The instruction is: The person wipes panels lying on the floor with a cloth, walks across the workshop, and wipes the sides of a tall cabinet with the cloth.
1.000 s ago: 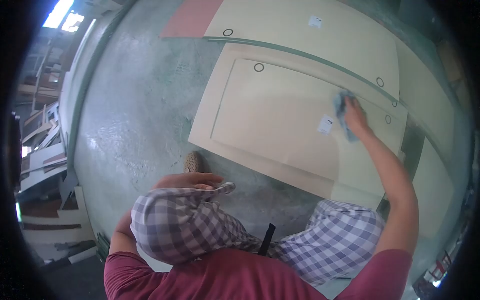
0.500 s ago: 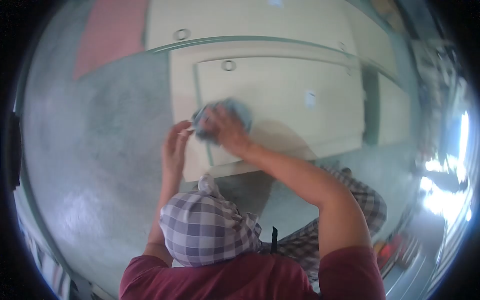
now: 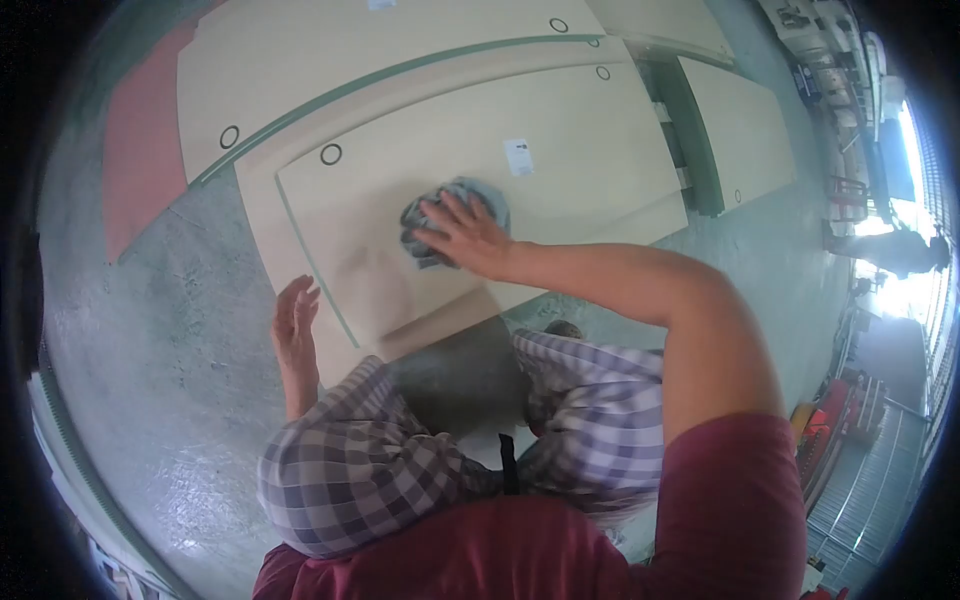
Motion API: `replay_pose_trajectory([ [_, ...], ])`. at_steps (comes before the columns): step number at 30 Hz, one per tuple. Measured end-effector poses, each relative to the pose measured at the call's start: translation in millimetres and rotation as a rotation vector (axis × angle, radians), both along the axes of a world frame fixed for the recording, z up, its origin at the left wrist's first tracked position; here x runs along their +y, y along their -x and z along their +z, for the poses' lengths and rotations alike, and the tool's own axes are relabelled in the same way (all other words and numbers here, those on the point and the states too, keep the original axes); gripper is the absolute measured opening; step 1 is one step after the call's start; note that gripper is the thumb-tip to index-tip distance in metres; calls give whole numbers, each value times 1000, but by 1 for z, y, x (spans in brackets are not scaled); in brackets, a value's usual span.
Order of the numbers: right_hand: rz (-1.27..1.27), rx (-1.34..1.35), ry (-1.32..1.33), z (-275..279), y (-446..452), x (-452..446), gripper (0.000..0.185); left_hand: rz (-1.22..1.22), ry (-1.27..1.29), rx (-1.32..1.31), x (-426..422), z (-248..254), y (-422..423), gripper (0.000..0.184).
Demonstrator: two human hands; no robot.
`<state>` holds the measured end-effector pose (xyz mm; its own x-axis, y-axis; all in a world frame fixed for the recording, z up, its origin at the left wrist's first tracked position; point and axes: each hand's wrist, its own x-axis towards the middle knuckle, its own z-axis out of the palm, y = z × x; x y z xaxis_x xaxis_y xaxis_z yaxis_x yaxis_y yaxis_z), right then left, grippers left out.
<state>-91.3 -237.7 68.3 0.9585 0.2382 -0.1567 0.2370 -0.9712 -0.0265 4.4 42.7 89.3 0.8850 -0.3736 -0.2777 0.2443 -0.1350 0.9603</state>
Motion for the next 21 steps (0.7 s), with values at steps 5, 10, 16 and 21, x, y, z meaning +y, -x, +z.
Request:
replay_pose_trajectory([
  [5,292,28,-137,5,37,8,57,-149,-475,-591,-47,-20,7,48],
  [10,-58,-164,-160,6,89,-102,37,-483,-847,-870,-51,-52,19,76],
  [16,-1159,-390,279,-1,155,-331,32,-536,-909,-931,-60,-51,24,83],
  [21,-767,-496,-86,-34,28,-184,34,-660,-906,-966,-40,-66,3,83],
])
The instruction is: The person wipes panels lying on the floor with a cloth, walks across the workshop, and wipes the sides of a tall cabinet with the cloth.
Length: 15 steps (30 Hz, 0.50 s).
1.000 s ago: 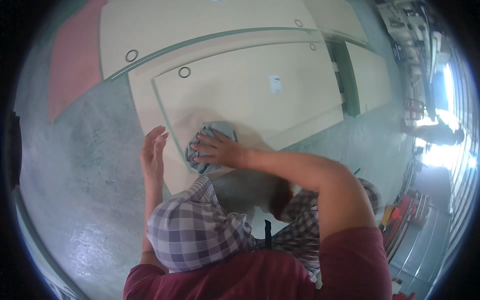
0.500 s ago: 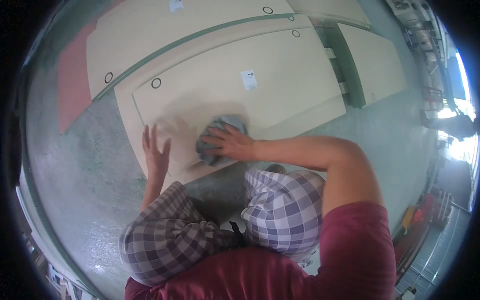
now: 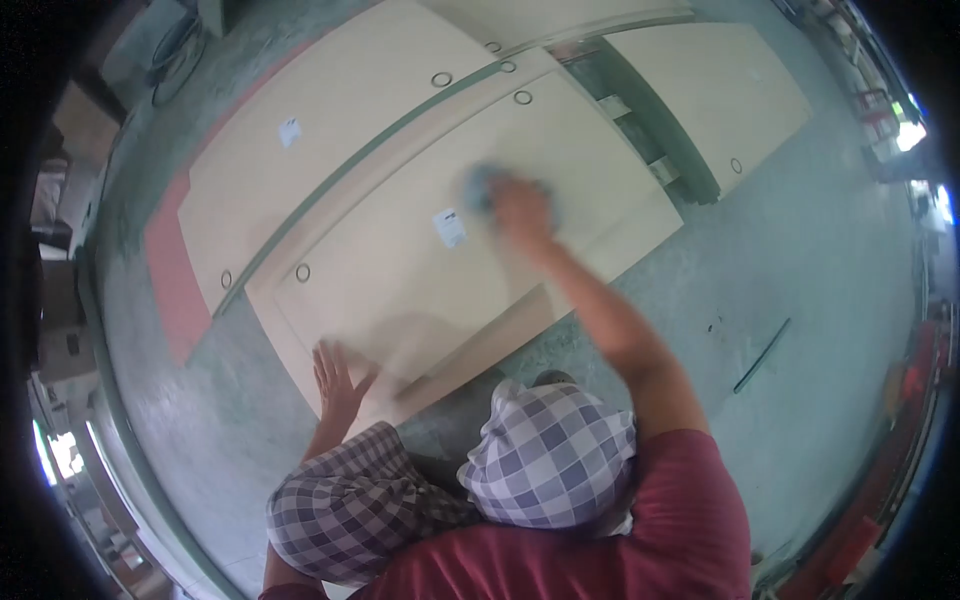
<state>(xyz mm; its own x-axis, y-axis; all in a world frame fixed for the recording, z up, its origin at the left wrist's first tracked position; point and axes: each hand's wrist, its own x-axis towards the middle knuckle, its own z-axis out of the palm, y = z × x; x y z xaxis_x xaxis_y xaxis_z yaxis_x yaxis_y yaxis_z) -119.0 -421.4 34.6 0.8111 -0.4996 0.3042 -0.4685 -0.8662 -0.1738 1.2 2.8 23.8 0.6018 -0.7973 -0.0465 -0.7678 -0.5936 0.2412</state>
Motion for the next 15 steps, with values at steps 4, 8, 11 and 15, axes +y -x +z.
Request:
replay_pose_trajectory([
  [4,92,-60,118,3,-25,37,37,21,-89,97,1,13,-10,88],
  [8,-455,-71,105,20,21,-73,34,7,-50,88,11,21,-8,93],
  [11,-741,-91,152,40,45,-100,35,-3,-26,64,16,19,-9,94],
  [15,-339,-96,210,18,11,-70,43,-9,-53,80,17,23,-5,95],
])
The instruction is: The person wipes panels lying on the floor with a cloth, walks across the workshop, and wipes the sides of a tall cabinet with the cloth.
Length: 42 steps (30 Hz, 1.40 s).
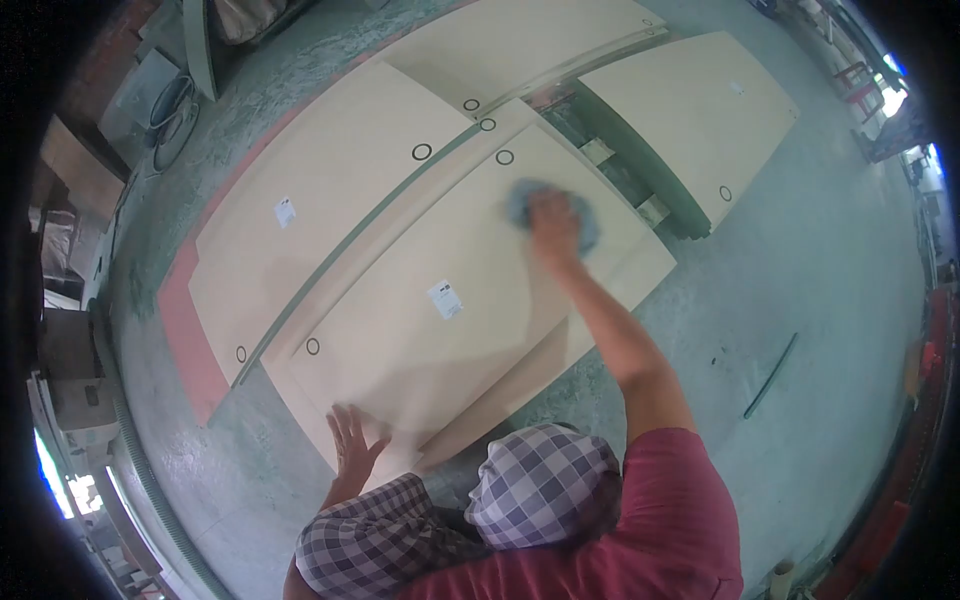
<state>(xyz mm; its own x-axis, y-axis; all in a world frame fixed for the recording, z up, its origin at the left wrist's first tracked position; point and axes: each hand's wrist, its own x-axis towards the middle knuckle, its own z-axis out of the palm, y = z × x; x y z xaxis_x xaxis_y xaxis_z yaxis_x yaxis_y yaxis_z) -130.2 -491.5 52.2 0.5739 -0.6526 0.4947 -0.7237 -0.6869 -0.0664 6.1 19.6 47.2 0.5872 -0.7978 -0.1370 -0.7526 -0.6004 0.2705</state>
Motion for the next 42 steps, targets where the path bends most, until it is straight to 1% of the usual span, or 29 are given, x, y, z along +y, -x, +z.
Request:
replay_pose_trajectory([
  [1,153,27,-9,10,-16,25,44,-8,-15,-3,0,1,-1,95],
  [2,280,45,-81,25,-28,42,42,-8,-26,-3,-1,3,-1,95],
  [3,284,45,-99,24,-29,40,42,-1,-42,4,-2,6,-1,94],
  [5,252,38,-11,27,-41,10,41,18,-68,10,2,12,0,94],
  [7,5,73,101,27,-43,-38,39,9,-44,-3,0,14,3,94],
  [9,-163,66,-31,31,-36,-83,40,17,-51,-13,-4,18,6,94],
  [10,-150,65,-28,35,-36,-84,40,13,-61,-16,-4,20,9,95],
  [12,-251,1,-183,39,-31,-84,42,13,-52,-30,-3,22,12,95],
  [14,-261,11,-108,19,-36,-64,43,-2,-42,-36,-6,22,14,94],
  [15,-153,49,-92,15,-40,-44,44,4,-42,-35,-7,20,16,94],
  [16,-39,110,0,9,-47,-15,43,11,-51,-33,-7,20,15,94],
  [17,103,184,-136,21,-52,24,48,9,-60,-30,-8,23,14,94],
  [18,319,127,-130,25,-54,50,46,16,-75,-10,-10,27,14,94],
  [19,431,113,-192,41,-57,74,45,23,-94,12,-10,31,15,93],
  [21,528,18,-133,38,-60,69,45,19,-106,13,-8,32,18,93],
  [22,534,14,-141,38,-62,58,45,19,-94,4,-9,34,19,92],
  [24,334,144,-54,45,-65,20,41,20,-92,-2,-12,37,22,92],
  [25,204,178,32,35,-70,-13,41,16,-91,-9,-12,38,24,93],
  [27,15,123,104,30,-65,-74,40,20,-95,-8,-13,41,26,93],
  [29,-97,137,-80,43,-54,-104,44,19,-94,-16,-14,44,25,93],
  [30,-118,146,-120,53,-45,-104,44,28,-87,-11,-15,46,26,92],
  [31,-117,149,-112,50,-33,-104,44,36,-75,-4,-17,47,29,92],
  [34,-232,135,-77,39,9,-93,46,38,-87,-10,-23,46,31,92],
  [37,-290,131,-95,28,57,-60,49,36,-93,-11,-22,42,29,93],
  [39,-298,112,-63,7,84,-38,49,37,-85,-15,-21,34,24,92],
  [42,-327,145,-69,-6,100,15,48,23,-66,-47,-22,24,22,92],
])
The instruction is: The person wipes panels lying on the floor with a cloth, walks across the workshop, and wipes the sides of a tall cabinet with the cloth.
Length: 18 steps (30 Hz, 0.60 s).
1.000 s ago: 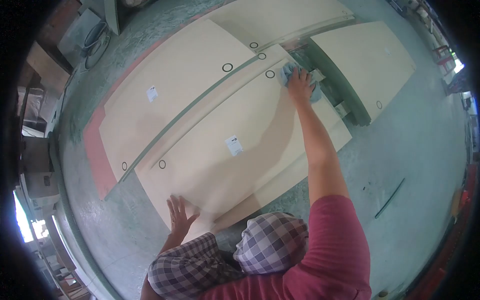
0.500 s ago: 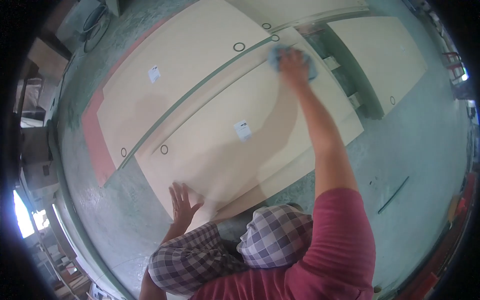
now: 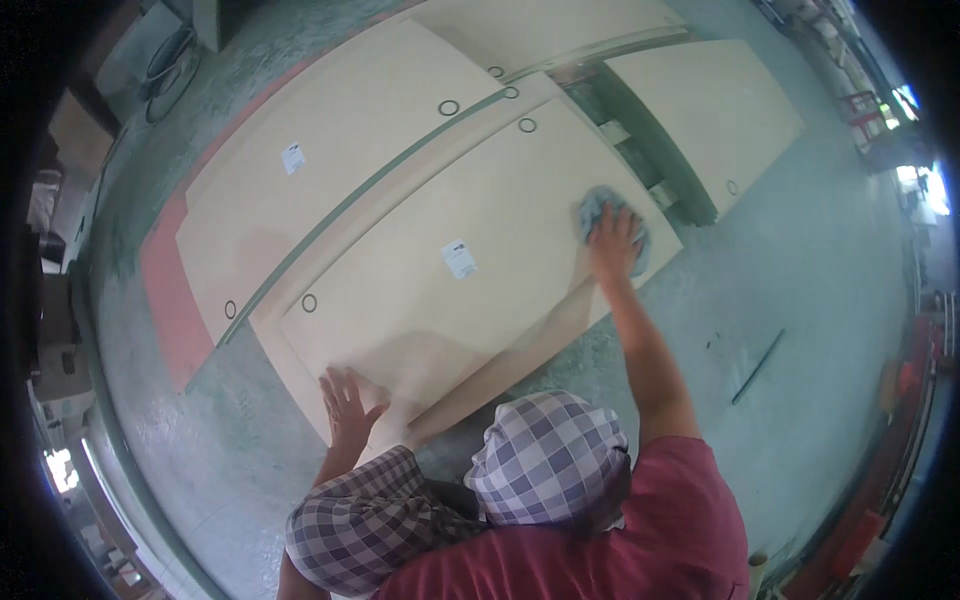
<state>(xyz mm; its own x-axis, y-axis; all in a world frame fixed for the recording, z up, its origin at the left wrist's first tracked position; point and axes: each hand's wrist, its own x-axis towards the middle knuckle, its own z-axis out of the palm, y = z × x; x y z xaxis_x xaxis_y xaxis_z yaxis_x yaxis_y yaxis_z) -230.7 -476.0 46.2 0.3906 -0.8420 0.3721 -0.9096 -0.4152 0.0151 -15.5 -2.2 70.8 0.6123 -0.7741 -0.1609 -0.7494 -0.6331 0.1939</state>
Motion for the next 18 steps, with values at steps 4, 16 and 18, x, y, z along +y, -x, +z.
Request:
replay_pose_trajectory([
  [4,209,-24,-43,2,-10,76,49,-1,60,-31,-6,-9,-4,90],
  [16,267,-256,-503,2,-32,44,55,475,397,303,25,-24,-7,72],
  [18,12,-334,-461,6,-27,-3,63,792,658,639,27,-25,-10,70],
])
